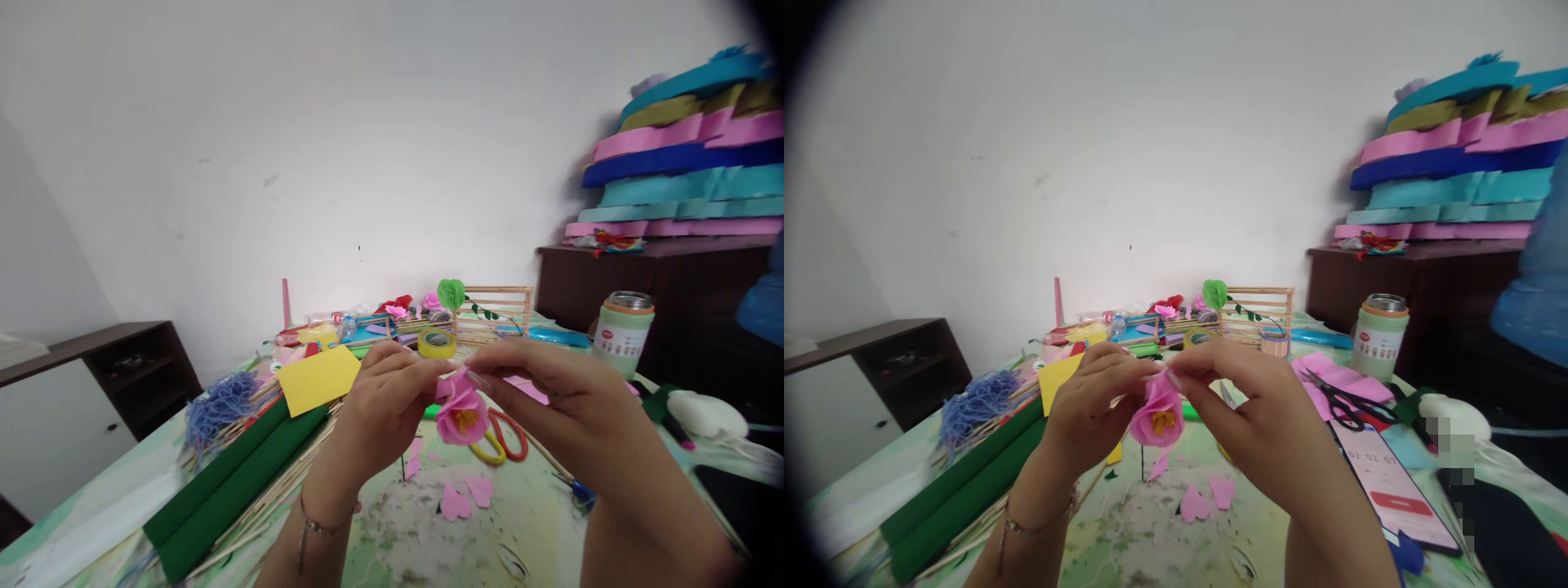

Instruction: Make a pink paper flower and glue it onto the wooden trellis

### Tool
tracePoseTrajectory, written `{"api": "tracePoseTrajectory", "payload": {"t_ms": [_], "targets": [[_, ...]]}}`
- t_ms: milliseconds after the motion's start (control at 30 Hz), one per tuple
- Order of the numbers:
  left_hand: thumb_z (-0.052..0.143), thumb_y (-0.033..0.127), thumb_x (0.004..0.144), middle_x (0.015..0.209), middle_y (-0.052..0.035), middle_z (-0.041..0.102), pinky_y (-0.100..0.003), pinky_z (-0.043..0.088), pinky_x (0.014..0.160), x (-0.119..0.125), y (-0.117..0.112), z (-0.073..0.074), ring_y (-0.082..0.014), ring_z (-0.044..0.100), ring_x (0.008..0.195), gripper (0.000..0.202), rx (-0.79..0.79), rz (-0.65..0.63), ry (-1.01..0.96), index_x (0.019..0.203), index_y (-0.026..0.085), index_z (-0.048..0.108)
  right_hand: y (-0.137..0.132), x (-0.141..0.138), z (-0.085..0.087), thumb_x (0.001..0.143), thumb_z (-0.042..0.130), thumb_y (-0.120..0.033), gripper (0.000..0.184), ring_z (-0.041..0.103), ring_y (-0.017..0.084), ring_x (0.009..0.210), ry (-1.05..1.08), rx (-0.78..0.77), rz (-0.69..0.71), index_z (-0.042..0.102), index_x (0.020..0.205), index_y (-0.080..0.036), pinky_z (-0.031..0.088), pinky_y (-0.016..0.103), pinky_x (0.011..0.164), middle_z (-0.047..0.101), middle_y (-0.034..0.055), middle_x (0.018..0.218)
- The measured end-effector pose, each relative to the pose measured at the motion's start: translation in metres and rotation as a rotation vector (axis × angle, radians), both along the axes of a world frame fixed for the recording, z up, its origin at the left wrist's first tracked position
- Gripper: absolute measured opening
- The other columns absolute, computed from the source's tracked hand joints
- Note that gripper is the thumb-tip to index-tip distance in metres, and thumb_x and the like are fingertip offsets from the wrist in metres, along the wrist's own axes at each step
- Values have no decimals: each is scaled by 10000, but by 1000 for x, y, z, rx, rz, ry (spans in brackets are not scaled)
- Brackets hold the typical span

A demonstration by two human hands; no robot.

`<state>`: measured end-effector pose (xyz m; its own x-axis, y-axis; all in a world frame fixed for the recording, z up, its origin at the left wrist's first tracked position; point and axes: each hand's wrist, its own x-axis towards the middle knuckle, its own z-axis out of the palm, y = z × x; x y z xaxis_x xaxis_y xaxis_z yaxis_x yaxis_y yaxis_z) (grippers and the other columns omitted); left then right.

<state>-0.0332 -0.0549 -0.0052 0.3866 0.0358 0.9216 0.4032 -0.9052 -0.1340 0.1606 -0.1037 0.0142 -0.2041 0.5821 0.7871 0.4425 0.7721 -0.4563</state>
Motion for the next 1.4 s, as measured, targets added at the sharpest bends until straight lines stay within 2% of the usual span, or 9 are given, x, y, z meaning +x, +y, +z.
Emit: {"api": "tracePoseTrajectory", "payload": {"t_ms": [233, 367, 500, 667, 833, 1067, 1400], "targets": [[575, 5, 842, 760, 44, 731, -291, 431, 830, -1, 0, -2, -121, 595, 724, 336, -82, 33, 67, 1116, 199, 577, 1, 1, -1, 888, 605, -225, 97, 690, 135, 846, -4, -8, -20, 689, 919, -261, 553, 231, 705, 746, -9, 923], [576, -3, 837, 781, 44, 733, -282, 430, 828, -1, -1, -1, -112, 600, 733, 318, -101, 2, 76, 1081, 201, 587, 1, 3, -3, 873, 618, -219, 107, 694, 119, 764, -13, -17, -43, 701, 910, -276, 560, 219, 676, 749, -32, 856], [549, -3, 843, 785, 25, 718, -285, 446, 796, 0, -2, 0, -113, 612, 739, 249, -135, -12, 71, 969, 202, 613, 1, 3, -4, 869, 621, -218, 205, 708, 135, 775, 24, -21, -67, 683, 1051, -288, 567, 212, 616, 758, -23, 876], [572, 48, 867, 744, 3, 708, -311, 459, 781, 0, 1, -1, -126, 623, 729, 159, -89, -54, 67, 897, 192, 635, 2, 5, -6, 881, 618, -242, 141, 712, 128, 871, -10, 21, -68, 708, 978, -290, 576, 213, 731, 763, -33, 969], [592, 39, 852, 752, -7, 724, -335, 450, 771, -1, 3, -2, -146, 629, 743, 163, -103, -100, 70, 885, 186, 653, 1, 7, -6, 900, 584, -205, 188, 696, 85, 858, -28, 75, -52, 698, 1006, -311, 551, 175, 755, 755, -65, 949], [598, 77, 868, 766, -5, 731, -318, 456, 746, -1, 2, 1, -141, 649, 742, 147, -115, -102, 58, 922, 199, 662, 0, 6, -1, 917, 544, -149, 200, 672, 105, 949, -54, 108, 45, 683, 1021, -248, 517, 195, 823, 739, -8, 1015], [596, 32, 845, 764, -5, 731, -328, 455, 747, -1, 3, 0, -148, 644, 762, 186, -120, -133, 68, 903, 199, 654, 5, 8, -2, 914, 539, -85, 263, 667, 83, 922, -116, 169, 27, 680, 1026, -275, 497, 175, 825, 740, -40, 990]]}}
